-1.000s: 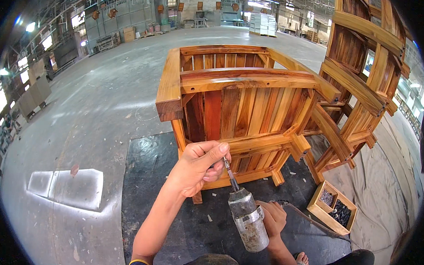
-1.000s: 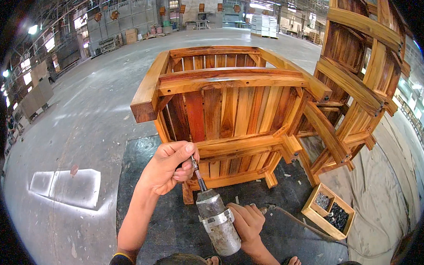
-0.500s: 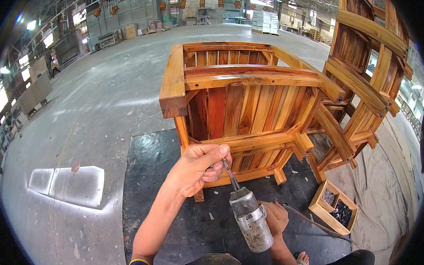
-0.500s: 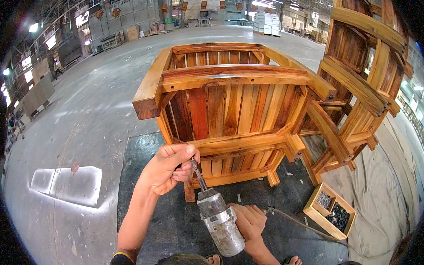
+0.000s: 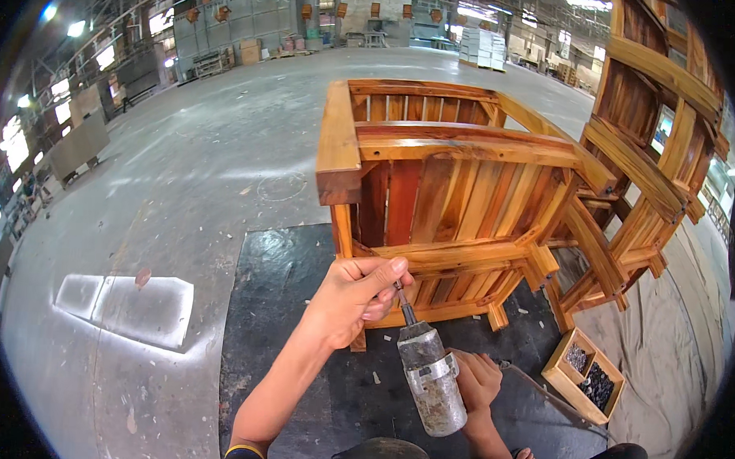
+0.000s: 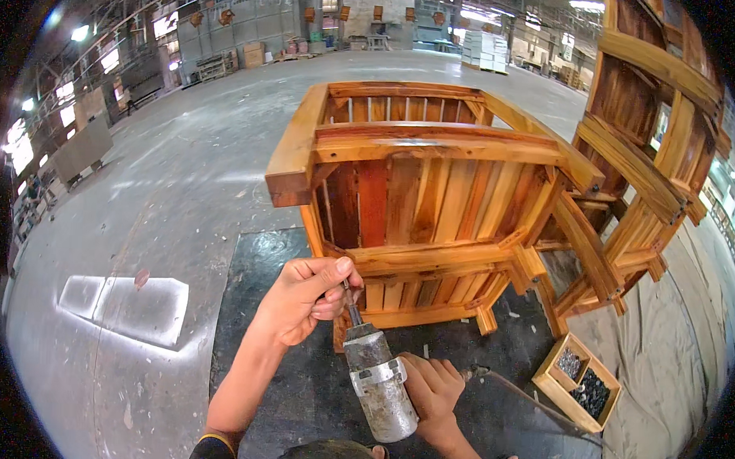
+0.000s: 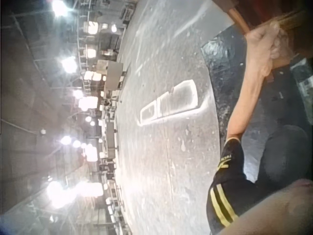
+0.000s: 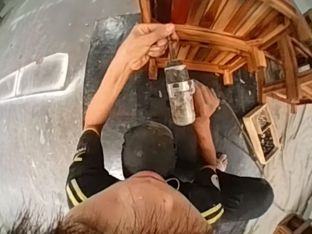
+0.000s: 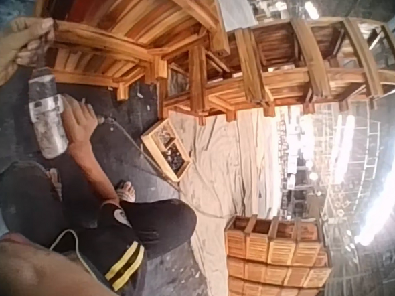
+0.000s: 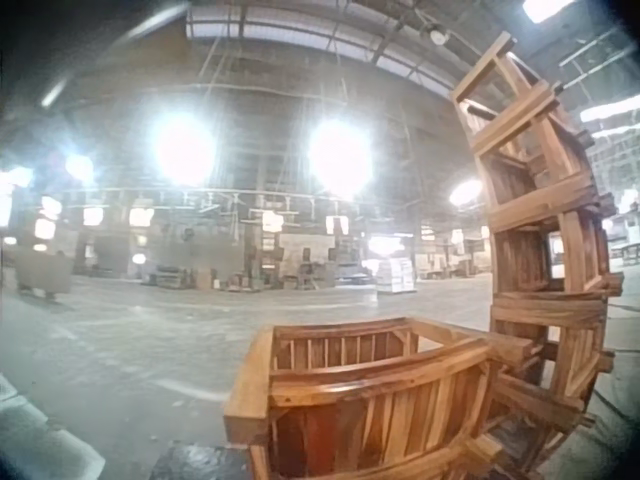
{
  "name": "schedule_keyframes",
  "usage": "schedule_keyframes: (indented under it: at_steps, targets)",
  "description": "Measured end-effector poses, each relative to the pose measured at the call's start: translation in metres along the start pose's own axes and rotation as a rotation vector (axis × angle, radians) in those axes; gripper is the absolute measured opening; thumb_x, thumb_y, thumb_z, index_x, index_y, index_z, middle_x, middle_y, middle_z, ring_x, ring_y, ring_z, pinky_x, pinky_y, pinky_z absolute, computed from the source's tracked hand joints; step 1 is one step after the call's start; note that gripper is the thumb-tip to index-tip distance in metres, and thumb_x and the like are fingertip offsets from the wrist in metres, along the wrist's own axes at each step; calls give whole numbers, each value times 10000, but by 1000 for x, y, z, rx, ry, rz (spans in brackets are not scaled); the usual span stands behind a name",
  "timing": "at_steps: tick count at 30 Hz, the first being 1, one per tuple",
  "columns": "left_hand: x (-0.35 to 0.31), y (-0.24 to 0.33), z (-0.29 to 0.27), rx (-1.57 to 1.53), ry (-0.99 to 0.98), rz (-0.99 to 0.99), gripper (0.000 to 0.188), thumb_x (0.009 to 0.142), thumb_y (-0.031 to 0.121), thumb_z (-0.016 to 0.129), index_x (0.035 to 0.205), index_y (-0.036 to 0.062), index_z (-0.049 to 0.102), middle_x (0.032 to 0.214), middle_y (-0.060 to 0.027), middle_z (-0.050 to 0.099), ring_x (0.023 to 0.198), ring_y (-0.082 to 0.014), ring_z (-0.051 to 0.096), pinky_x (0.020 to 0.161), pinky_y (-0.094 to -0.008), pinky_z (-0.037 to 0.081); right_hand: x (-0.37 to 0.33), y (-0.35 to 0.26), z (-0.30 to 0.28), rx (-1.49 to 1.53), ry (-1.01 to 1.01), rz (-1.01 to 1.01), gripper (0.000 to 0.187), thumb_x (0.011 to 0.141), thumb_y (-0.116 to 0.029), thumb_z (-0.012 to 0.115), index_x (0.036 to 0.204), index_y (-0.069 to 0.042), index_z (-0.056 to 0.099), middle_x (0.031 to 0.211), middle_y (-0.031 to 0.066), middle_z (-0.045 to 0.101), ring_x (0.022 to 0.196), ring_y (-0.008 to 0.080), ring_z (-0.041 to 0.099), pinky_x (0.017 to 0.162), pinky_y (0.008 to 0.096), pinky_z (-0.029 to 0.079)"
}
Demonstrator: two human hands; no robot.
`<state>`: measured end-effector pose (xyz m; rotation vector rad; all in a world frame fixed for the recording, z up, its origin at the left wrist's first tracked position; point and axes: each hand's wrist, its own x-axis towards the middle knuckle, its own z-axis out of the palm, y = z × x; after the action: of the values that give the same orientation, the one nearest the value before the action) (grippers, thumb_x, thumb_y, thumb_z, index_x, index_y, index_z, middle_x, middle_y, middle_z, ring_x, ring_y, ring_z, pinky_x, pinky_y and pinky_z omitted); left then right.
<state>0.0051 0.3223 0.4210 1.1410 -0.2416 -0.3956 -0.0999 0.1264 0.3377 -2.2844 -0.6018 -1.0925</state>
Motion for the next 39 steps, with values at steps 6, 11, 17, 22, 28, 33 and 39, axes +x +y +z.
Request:
schedule_keyframes:
  at_steps: [6,11,17,22,28,33,39]
  targets:
    - [-11,11,-2,224,138,285,328,988,278,540,902,-18,653,563,63,412,479,-24,325,455,-203,251,27,-21,6,-96,0,-70,335,699,-200,640,968,0,651,936,101,680,659,228,609,588,337,421]
    - [-11,29,-12,304,97,403,345,1014,273,461,981,-24,635,572,76,371,508,-21,315,475,-194,257,54,-37,6,-140,-13,-89,396,687,-247,647,1000,-5,653,931,109,677,670,243,611,602,338,427]
    - [-6,53,-26,446,96,483,265,888,49,379,952,-56,613,656,-17,476,592,-70,414,554,-247,375,84,-56,5,-137,-23,-63,372,693,-244,670,955,18,635,870,151,658,713,317,623,618,364,437]
    - [-1,62,-27,599,146,560,258,877,61,381,915,-58,608,657,-79,498,603,-155,473,588,-290,396,91,-63,7,-138,2,-49,360,691,-216,674,965,14,635,867,154,656,722,330,624,617,367,435]
    - [-1,65,-22,674,174,593,256,884,57,382,888,-69,605,674,-133,535,647,-210,538,635,-327,446,98,-72,2,-102,22,-11,383,648,-193,702,960,18,633,830,151,638,660,318,592,583,354,410]
    - [3,63,-26,688,172,656,264,885,38,373,875,-61,617,590,-42,477,560,-94,459,542,-277,409,103,-77,0,-48,-7,46,383,624,-162,709,948,24,627,741,135,579,574,296,523,540,335,368]
    - [2,48,-43,728,228,673,256,879,45,395,922,-34,634,581,-17,468,506,-89,412,479,-270,364,107,-78,-6,-40,15,53,380,611,-146,712,933,33,620,693,129,522,535,292,497,503,329,344]
